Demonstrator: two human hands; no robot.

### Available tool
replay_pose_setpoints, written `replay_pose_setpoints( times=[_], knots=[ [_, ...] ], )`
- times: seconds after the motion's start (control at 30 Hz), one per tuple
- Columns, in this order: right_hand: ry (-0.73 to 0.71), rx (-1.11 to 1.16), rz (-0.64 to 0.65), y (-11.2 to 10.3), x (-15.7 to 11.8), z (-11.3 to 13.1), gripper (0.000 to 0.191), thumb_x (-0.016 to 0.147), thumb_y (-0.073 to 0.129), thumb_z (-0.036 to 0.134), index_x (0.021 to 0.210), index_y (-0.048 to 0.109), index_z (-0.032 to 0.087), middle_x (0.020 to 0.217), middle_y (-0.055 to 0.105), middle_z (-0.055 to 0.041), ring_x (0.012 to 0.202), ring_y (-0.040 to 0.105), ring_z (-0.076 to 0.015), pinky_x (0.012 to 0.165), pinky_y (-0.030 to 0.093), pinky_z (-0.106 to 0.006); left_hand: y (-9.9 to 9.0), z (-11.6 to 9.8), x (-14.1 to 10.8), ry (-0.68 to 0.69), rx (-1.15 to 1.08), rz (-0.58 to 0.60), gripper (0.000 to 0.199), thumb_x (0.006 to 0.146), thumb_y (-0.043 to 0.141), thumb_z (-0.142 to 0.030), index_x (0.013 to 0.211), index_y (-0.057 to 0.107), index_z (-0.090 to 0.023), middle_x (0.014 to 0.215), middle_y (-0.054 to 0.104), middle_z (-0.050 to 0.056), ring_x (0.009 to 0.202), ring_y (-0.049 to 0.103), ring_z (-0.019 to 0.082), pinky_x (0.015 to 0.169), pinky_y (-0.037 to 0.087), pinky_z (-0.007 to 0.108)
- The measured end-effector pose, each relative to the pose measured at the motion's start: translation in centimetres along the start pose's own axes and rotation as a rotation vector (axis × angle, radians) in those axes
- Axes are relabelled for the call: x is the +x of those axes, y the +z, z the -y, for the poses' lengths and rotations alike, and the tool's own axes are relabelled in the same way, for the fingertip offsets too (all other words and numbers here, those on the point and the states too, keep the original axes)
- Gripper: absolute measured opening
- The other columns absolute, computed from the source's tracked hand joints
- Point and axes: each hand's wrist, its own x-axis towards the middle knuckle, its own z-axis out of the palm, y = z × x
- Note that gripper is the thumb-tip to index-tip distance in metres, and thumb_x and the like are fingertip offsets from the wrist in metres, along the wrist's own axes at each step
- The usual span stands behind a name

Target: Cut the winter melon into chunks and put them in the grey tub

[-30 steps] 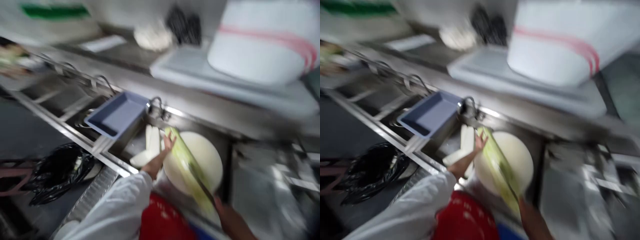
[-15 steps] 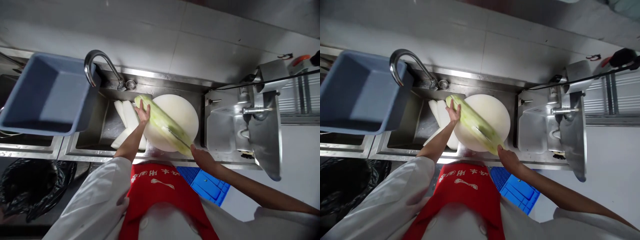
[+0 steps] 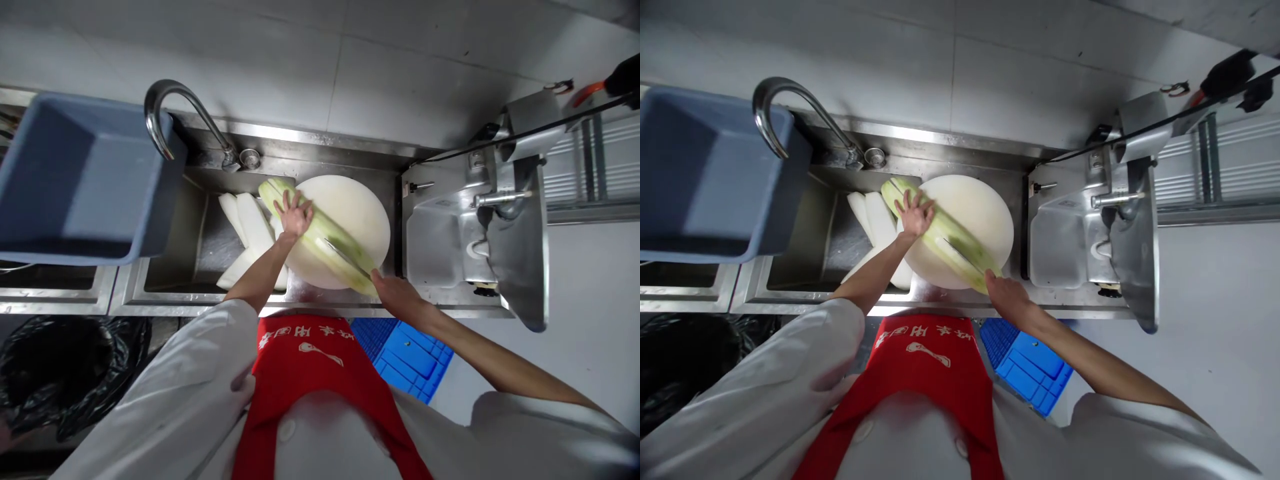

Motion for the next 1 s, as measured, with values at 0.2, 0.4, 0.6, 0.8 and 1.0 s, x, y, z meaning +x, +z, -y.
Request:
replay_pose_setpoints(
  times=[0.2,0.4,0.6,0.8,1.0],
  knots=[
    [0.09,-0.023,0.127,0.9,-3.9,-1.6,0.053,0.09,0.045,-0.006,0.14,0.044,0.01,0.092,0.073,-0.0152,0.093,0.075,-0.0301,0.071,0.052,-0.031,0.3,0.6,-0.1,0.028,0.019,-0.03,0.034,0.097,0.054,-0.038,0.122,0.075,-0.029,0.163,0.042,0.001,0.16,0.005,0.035,0.123,-0.014,0.068],
    [0.128,-0.051,0.147,4.8,-5.2,-2.5,0.044,0.096,0.045,0.001,0.14,0.044,0.009,0.081,0.072,-0.0122,0.083,0.076,-0.0286,0.071,0.052,-0.031,0.2,0.4,-0.2,0.024,0.069,-0.006,0.036,0.099,0.052,-0.038,0.127,0.073,-0.028,0.164,0.04,0.0,0.16,0.003,0.034,0.122,-0.015,0.067],
    [0.071,-0.008,0.095,11.3,-0.1,-4.7,0.05,0.098,0.04,0.003,0.148,0.04,0.007,0.094,0.073,-0.0167,0.093,0.074,-0.0286,0.073,0.05,-0.031,0.6,0.7,0.0,0.027,0.071,-0.029,0.034,0.098,0.056,-0.035,0.126,0.073,-0.026,0.163,0.041,0.001,0.16,0.003,0.033,0.122,-0.019,0.063],
    [0.032,0.012,0.027,15.8,2.9,-6.4,0.04,0.101,0.037,0.008,0.14,0.049,0.006,0.097,0.071,-0.0173,0.087,0.072,-0.0273,0.072,0.046,-0.032,-0.2,0.5,0.2,0.017,0.105,0.025,0.034,0.1,0.056,-0.033,0.13,0.069,-0.024,0.163,0.04,0.001,0.159,0.003,0.032,0.12,-0.019,0.066],
    [0.011,0.043,-0.055,18.5,3.4,-7.6,0.035,0.104,0.036,0.014,0.135,0.053,0.009,0.098,0.072,-0.0149,0.084,0.072,-0.0246,0.069,0.041,-0.03,-0.7,0.4,0.4,0.028,0.126,0.034,0.035,0.1,0.058,-0.03,0.134,0.064,-0.021,0.162,0.042,0.004,0.158,0.005,0.031,0.12,-0.02,0.064]
  ],
)
